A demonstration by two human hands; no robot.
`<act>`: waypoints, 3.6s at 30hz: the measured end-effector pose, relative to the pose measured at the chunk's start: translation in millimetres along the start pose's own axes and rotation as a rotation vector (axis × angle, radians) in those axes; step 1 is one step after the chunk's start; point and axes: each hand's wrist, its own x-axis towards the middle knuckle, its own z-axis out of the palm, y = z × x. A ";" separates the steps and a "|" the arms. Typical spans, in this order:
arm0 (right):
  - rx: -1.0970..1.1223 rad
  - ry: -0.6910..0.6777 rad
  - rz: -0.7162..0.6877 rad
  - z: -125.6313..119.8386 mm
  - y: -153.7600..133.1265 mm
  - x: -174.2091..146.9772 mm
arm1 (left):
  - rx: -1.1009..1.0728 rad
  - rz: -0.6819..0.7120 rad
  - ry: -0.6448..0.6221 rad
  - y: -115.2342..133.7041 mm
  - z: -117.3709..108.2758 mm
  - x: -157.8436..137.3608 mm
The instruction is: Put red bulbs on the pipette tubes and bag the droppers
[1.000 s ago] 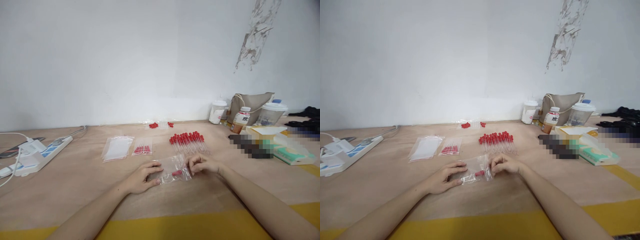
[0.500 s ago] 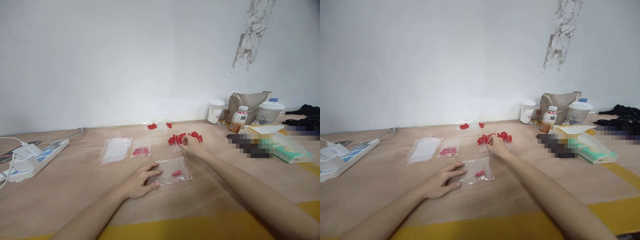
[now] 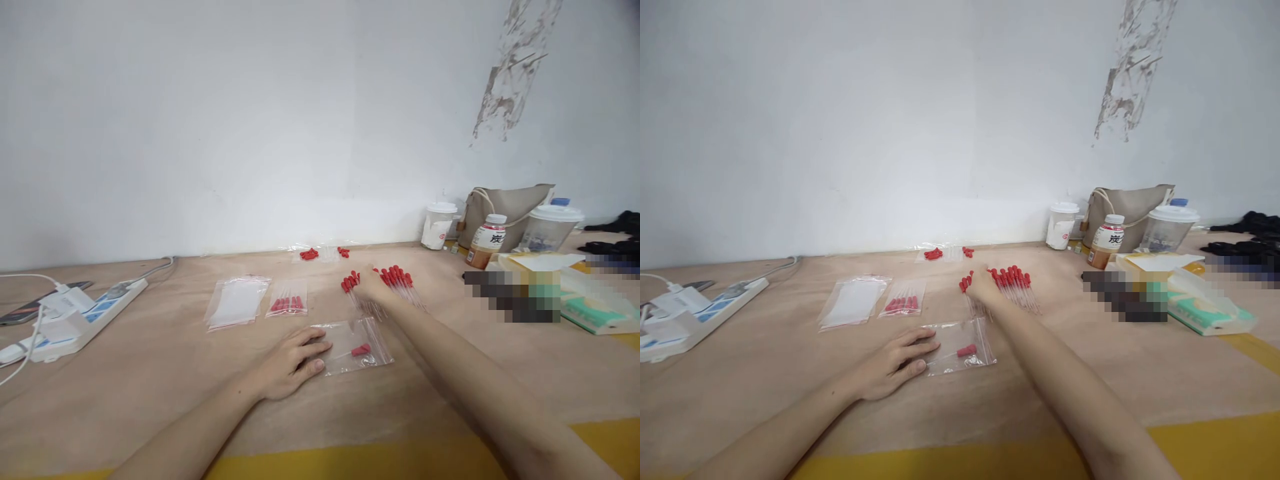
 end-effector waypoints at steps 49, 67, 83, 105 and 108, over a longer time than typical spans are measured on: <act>0.537 -0.631 -0.396 -14.0 61.6 -88.8 | -0.042 -0.019 0.068 -0.8 3.9 1.5; -0.127 0.229 -0.002 -19.8 61.5 9.5 | -0.035 -0.024 0.015 -2.5 3.9 -0.1; 0.041 0.239 0.080 -50.1 62.0 27.8 | -0.029 -0.017 0.019 -2.5 4.0 -0.2; 1.240 0.238 0.193 -8.5 84.9 -79.6 | -0.012 -0.032 0.003 -1.7 2.8 0.9; 1.208 0.306 0.166 -11.3 92.9 -75.3 | -0.023 -0.026 0.012 -3.3 4.3 0.8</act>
